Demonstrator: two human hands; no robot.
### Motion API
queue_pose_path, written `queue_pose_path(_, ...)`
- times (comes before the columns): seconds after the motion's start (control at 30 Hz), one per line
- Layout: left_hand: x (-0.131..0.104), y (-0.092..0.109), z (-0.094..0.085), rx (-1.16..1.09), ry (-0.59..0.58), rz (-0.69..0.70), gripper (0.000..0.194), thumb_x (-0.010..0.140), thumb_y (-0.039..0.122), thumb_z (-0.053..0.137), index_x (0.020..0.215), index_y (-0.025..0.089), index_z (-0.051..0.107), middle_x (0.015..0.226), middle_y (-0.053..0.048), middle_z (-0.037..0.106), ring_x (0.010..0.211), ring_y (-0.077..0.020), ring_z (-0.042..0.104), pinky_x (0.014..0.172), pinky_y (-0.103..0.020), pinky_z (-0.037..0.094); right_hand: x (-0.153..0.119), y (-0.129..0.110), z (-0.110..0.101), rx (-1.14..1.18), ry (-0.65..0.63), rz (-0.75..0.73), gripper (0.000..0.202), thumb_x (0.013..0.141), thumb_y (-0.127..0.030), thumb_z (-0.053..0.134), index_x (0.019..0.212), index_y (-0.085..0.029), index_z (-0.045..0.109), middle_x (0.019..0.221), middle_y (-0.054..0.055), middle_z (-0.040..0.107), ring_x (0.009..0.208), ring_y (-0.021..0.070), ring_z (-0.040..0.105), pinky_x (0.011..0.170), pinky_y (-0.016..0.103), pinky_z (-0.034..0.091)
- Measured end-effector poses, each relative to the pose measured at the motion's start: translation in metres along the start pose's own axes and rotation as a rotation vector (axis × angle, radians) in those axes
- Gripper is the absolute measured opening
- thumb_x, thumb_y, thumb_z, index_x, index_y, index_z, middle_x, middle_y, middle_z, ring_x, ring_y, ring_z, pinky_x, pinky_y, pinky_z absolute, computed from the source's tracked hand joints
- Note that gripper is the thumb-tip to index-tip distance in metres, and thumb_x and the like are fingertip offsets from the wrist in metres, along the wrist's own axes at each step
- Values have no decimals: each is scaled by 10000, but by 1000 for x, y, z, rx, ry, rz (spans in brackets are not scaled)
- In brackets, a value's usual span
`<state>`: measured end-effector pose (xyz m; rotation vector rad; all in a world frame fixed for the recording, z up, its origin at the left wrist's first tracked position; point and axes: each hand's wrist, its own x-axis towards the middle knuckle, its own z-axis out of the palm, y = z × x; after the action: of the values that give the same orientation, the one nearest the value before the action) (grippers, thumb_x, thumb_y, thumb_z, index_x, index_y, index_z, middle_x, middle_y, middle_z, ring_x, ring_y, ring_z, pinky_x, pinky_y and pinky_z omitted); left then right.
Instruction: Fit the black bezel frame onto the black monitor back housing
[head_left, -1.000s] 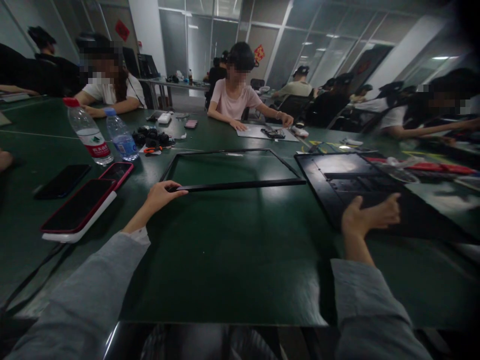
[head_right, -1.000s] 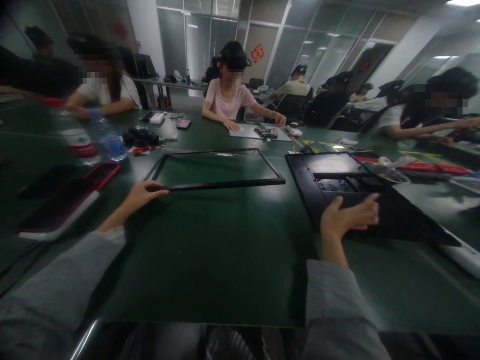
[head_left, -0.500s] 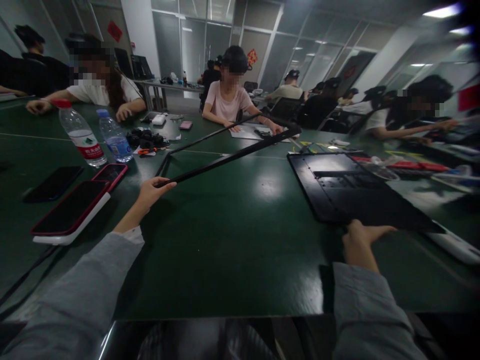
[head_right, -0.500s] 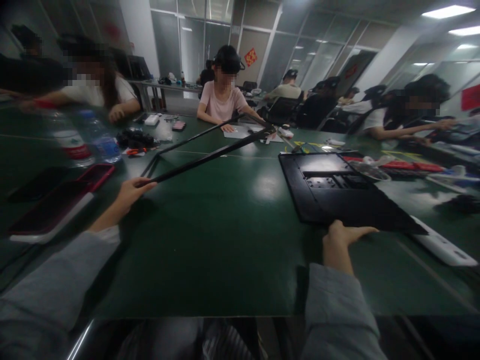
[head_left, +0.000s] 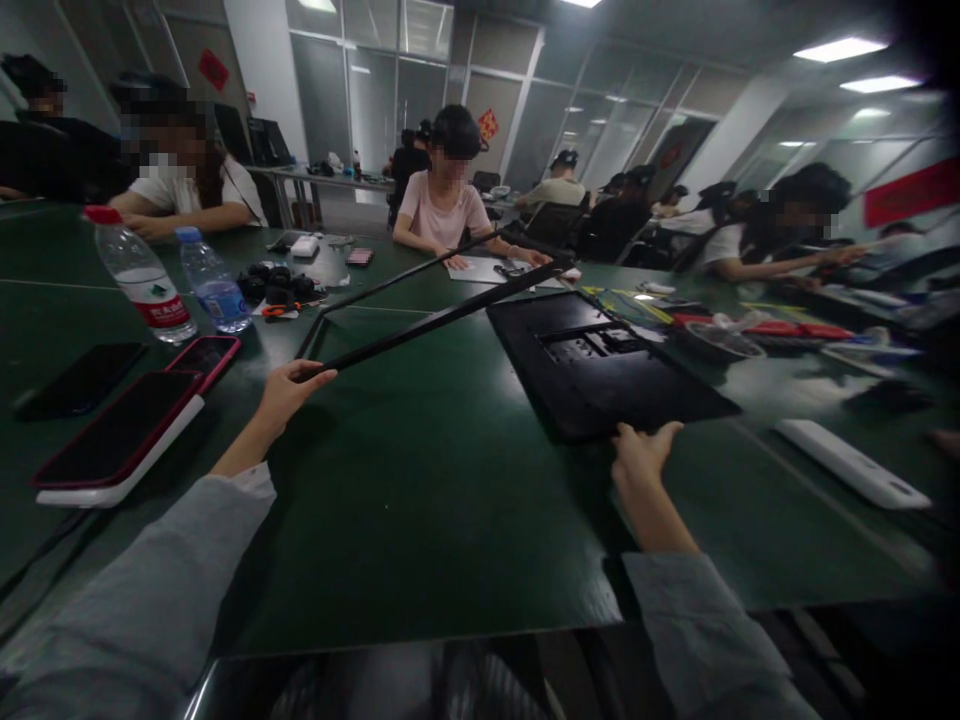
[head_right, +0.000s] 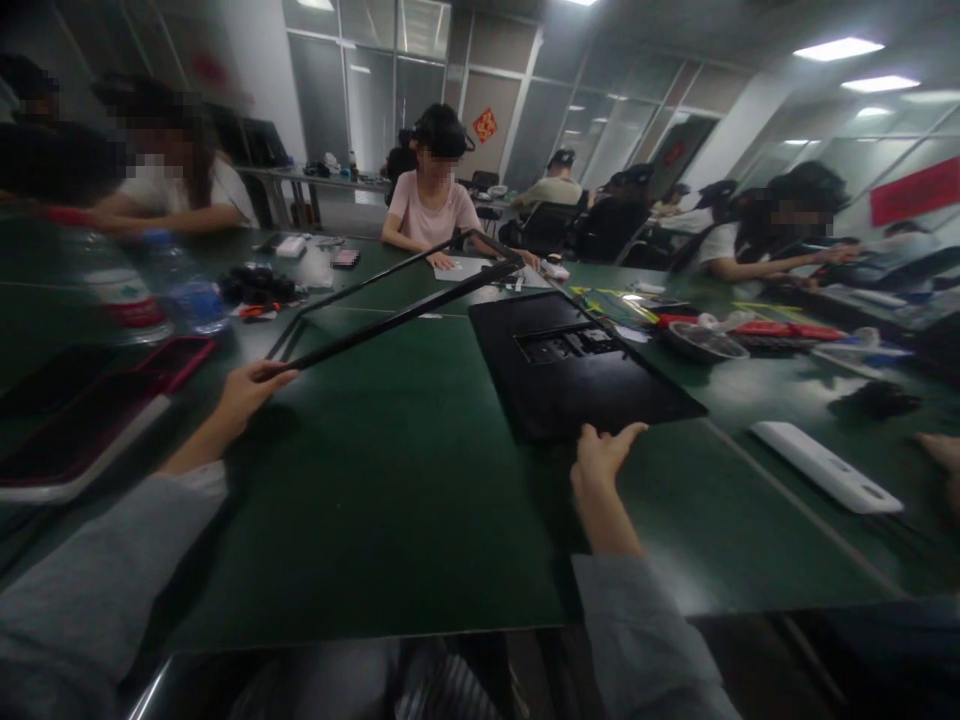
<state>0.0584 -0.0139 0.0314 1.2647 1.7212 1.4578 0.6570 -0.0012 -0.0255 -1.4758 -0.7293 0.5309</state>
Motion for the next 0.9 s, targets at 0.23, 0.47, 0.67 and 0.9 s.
queue_pose_path(0.23, 1, -4, -6, 88, -21, 72, 704, 533, 741, 920, 965, 195, 817, 950, -85, 804, 932, -290, 727, 878, -407, 544, -12, -7, 53, 17, -257, 74, 1348, 662, -384, 774, 1780, -271, 29, 1214, 88, 739, 913, 230, 711, 738, 359, 642)
queue_pose_path(0.47, 6, -8, -9, 240, -66, 206, 649, 590, 769, 889, 939, 226, 817, 1004, -99, 804, 974, -316, 733, 947, -455, 547, -1, -31, 86, 35, -567, 102, 893, 684, -330, 824, 1541, -298, 575, 1069, 52, 802, 966, 249, 767, 912, 440, 657)
queue_pose_path(0.67, 3, -7, -9, 411, -92, 362, 564, 696, 758, 852, 946, 253, 823, 1045, -100, 796, 1010, -312, 716, 952, -463, 541, 10, -51, 94, 218, -410, -21, 587, 810, -793, 701, 1084, -275, 677, 1017, 82, 789, 1076, 271, 771, 987, 464, 652)
queue_pose_path(0.9, -3, -2, -6, 529, -168, 435, 521, 745, 744, 833, 957, 269, 817, 1069, -99, 813, 1013, -326, 732, 971, -487, 525, -4, -49, 93, -11, -580, -270, 625, 781, -498, 808, 1339, -274, 639, 1108, 68, 795, 1117, 287, 754, 1154, 570, 544)
